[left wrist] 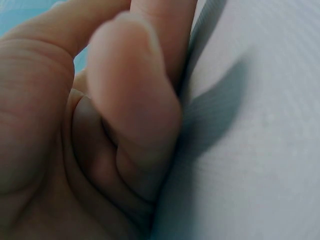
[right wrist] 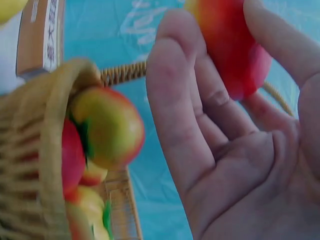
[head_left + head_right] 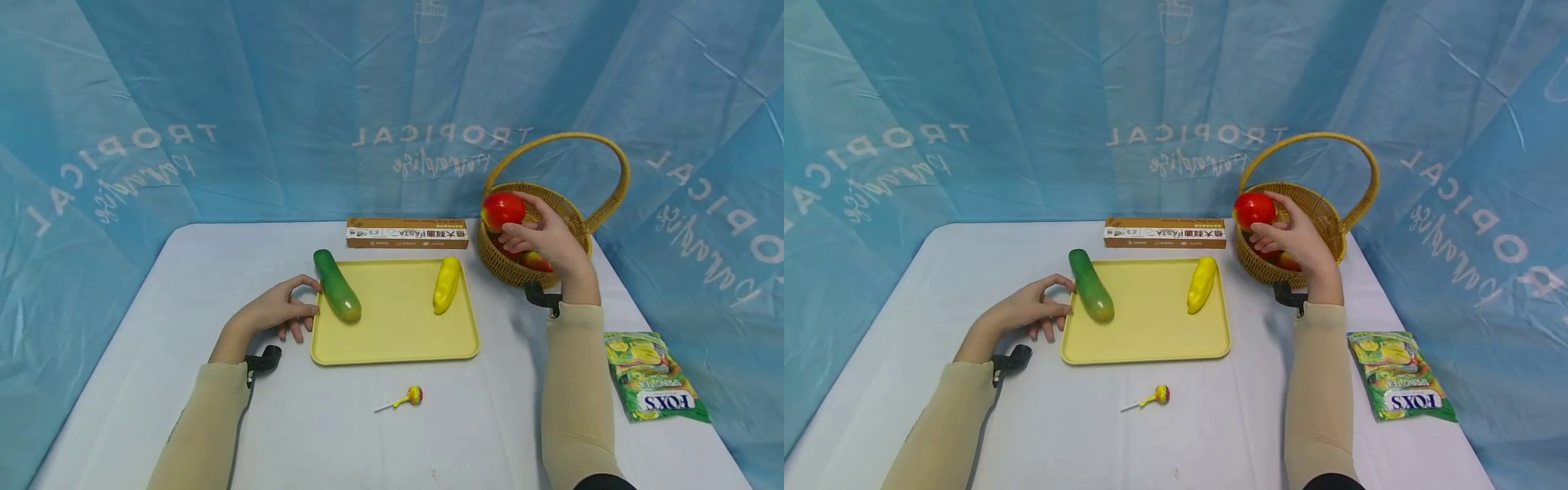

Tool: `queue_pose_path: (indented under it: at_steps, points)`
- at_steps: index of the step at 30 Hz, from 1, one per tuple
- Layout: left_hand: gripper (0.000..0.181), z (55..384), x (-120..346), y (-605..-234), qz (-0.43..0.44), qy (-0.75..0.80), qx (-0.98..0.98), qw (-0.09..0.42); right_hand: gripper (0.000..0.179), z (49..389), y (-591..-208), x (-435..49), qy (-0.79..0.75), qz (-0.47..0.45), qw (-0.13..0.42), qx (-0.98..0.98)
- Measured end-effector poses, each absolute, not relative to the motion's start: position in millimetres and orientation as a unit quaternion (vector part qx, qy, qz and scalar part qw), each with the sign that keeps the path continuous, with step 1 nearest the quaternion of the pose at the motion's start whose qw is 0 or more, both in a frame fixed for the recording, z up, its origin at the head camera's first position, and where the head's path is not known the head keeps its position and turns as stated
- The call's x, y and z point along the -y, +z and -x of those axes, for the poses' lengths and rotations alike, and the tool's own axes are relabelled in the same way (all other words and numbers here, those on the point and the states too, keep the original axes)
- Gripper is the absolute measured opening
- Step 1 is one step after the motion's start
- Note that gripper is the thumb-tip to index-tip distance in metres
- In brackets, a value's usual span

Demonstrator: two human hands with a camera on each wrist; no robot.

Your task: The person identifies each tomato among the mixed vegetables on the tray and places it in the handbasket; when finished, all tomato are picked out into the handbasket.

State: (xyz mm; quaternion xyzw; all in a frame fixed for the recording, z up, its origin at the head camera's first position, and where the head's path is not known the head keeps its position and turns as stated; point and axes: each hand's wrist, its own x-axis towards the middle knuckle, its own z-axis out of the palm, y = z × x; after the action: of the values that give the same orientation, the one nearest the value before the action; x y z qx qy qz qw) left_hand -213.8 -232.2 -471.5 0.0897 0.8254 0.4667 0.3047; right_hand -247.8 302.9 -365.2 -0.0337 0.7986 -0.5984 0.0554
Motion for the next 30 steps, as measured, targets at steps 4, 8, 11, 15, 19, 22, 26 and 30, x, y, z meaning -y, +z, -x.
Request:
queue_pose_path:
  at_steps: [4,8,11,15,19,22,26,30]
  points:
    - [0.051,213,233,-471,-0.091,0.463,-0.829,0.3,0.08,248,-367,-312,-0.602,0.006,0.039,-0.798]
    - [0.051,213,234,-471,-0.09,0.463,-0.83,0.298,0.083,245,-362,-316,-0.611,-0.02,0.033,-0.79]
    - [0.051,213,234,-471,-0.09,0.464,-0.829,0.299,0.084,242,-358,-318,-0.611,-0.041,0.027,-0.79]
    - [0.051,213,235,-471,-0.091,0.465,-0.828,0.3,0.087,240,-356,-323,-0.605,-0.072,0.018,-0.793]
    - [0.051,213,235,-471,-0.092,0.468,-0.826,0.302,0.09,241,-358,-328,-0.599,-0.107,0.021,-0.793]
    - [0.051,212,236,-472,-0.092,0.469,-0.825,0.302,0.091,242,-360,-331,-0.595,-0.123,0.024,-0.794]
    - [0.051,211,236,-472,-0.093,0.47,-0.825,0.301,0.093,245,-367,-335,-0.59,-0.126,0.018,-0.797]
    - [0.051,211,236,-471,-0.095,0.47,-0.824,0.301,0.091,249,-376,-340,-0.58,-0.125,0.006,-0.805]
